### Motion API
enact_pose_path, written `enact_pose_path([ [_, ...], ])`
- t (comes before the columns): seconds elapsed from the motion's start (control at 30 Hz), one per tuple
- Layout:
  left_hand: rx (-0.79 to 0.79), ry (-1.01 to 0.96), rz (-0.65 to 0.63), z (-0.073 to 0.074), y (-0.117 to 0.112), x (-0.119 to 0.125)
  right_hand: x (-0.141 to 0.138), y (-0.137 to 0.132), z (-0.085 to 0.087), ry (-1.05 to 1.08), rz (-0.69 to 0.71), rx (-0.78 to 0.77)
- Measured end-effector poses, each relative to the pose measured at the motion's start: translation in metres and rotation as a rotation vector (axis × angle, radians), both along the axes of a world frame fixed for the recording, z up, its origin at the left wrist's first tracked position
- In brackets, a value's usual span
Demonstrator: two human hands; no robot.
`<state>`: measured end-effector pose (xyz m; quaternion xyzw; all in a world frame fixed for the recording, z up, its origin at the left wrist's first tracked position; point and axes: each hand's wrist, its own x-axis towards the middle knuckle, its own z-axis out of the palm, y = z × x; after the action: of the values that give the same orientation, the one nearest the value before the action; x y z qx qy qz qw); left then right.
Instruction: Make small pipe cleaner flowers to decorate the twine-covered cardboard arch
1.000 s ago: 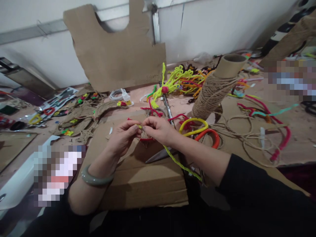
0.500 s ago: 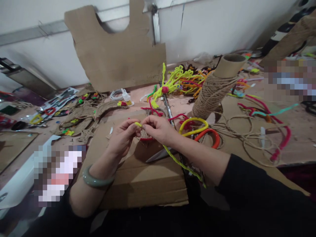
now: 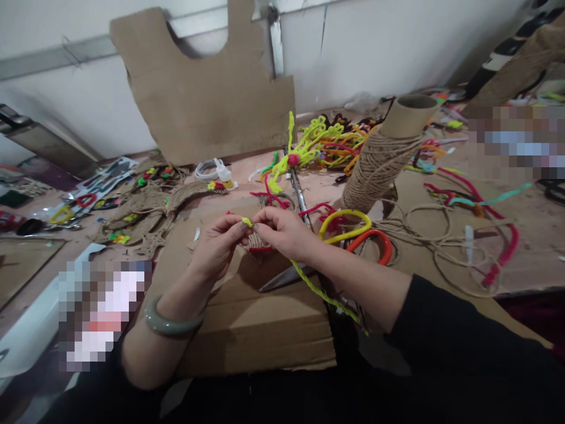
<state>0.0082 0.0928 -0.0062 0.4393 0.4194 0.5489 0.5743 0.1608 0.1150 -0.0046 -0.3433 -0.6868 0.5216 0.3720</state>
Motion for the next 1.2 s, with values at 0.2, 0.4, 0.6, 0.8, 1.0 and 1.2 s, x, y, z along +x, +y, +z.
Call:
enact_pose_path([
  [0.2, 0.042, 0.093, 0.012, -0.0003, -0.0002, -0.0007, 0.0023, 0.0011, -0.0063, -0.078, -0.029, 0.126],
  [0.4, 0.053, 0.156, 0.027, 0.0013, -0.0016, -0.0003, 0.0026, 0.0003, -0.0060, -0.111, -0.035, 0.190],
  [0.6, 0.062, 0.176, 0.042, 0.0009, -0.0016, 0.0001, 0.0030, -0.0015, -0.0040, -0.195, -0.062, 0.286],
  [0.8, 0.003, 0.176, 0.044, 0.0015, -0.0010, 0.0006, 0.0047, -0.0034, -0.0021, -0.298, -0.087, 0.404],
  [1.0, 0.044, 0.174, -0.018, 0.0031, -0.0006, -0.0037, 0.0078, -0.0017, -0.0038, -0.309, -0.115, 0.415],
  [1.2, -0.013, 0.181, 0.010, 0.0042, -0.0005, -0.0049, 0.0090, -0.0024, -0.0029, -0.296, -0.136, 0.441],
])
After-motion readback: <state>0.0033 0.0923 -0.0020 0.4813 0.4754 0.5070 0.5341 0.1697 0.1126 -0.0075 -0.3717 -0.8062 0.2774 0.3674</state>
